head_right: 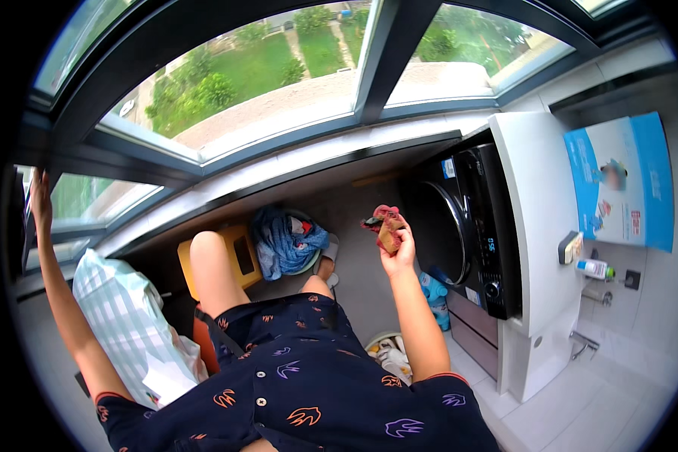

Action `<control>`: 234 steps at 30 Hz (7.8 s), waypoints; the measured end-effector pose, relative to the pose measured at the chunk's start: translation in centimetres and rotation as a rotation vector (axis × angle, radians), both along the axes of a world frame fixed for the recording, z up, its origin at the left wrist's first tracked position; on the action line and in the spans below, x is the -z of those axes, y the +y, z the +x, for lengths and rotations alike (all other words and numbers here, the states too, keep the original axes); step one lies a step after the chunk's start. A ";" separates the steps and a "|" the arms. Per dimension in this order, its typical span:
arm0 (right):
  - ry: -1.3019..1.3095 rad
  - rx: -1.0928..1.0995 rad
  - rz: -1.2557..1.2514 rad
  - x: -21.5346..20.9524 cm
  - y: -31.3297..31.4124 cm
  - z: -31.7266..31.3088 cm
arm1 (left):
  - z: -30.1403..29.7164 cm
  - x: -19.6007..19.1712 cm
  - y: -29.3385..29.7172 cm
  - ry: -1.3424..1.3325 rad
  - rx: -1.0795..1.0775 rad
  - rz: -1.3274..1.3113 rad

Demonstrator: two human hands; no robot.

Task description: The person wets a cloth at a sink, then climbs onto a table to clean the interior glass and frame of a large window. They wipe the glass surface and the frame tracks thoroughly before stepping down.

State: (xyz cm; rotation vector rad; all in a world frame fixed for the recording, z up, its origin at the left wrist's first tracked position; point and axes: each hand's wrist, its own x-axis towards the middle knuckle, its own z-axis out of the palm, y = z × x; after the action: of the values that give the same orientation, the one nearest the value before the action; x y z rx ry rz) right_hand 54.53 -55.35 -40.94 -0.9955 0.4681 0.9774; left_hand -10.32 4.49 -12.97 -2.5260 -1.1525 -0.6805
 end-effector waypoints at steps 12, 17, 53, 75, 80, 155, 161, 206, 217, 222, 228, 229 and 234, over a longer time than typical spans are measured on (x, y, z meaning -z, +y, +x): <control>0.069 -0.009 0.091 1.4 0.5 1.4 | 4.0 -0.4 -3.5 0.077 -0.381 0.020; 0.046 -0.055 0.078 2.7 1.9 3.7 | 1.7 0.4 -3.4 0.078 -0.399 0.086; -0.121 -0.551 -0.209 9.5 15.4 -2.8 | 8.4 -1.1 -8.8 0.070 -0.349 0.198; -0.459 -0.088 0.323 -7.3 -1.5 -14.0 | 8.3 1.6 -3.3 -0.026 -0.103 0.398; -0.521 0.098 0.290 -7.7 -11.4 -13.5 | 5.5 3.1 3.0 -0.035 -0.077 0.275; -0.554 1.174 0.085 -5.0 -70.0 9.4 | 69.6 21.7 -100.2 0.280 1.059 -1.743; -0.541 1.215 -0.044 -6.4 -71.2 13.8 | 74.5 20.4 -101.7 0.386 1.240 -1.850; -0.517 0.672 -0.297 -3.0 -82.9 26.6 | 95.4 25.7 -129.2 0.194 0.626 -2.738; -0.429 0.701 -0.354 -3.9 -82.5 29.2 | 95.4 23.5 -128.3 0.052 0.528 -2.595; -0.385 0.738 -0.360 -5.2 -81.2 29.1 | 94.2 24.2 -129.5 0.129 0.221 -2.981; -1.241 0.112 -1.151 -2.7 -78.0 26.9 | 97.5 30.0 -132.2 -0.280 0.079 -3.217; -1.125 0.208 -1.020 -1.3 -79.8 27.8 | 97.4 27.5 -132.2 -0.270 0.020 -3.117; -0.605 0.550 -0.797 -3.3 -81.9 30.5 | 93.8 24.3 -132.8 0.016 0.419 -2.943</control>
State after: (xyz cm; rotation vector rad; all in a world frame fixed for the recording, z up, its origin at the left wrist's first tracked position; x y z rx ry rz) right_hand 85.06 -137.23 -37.60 -1.6804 0.5814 -0.0652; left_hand 83.48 -128.31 -37.32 0.5625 0.2965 -0.7470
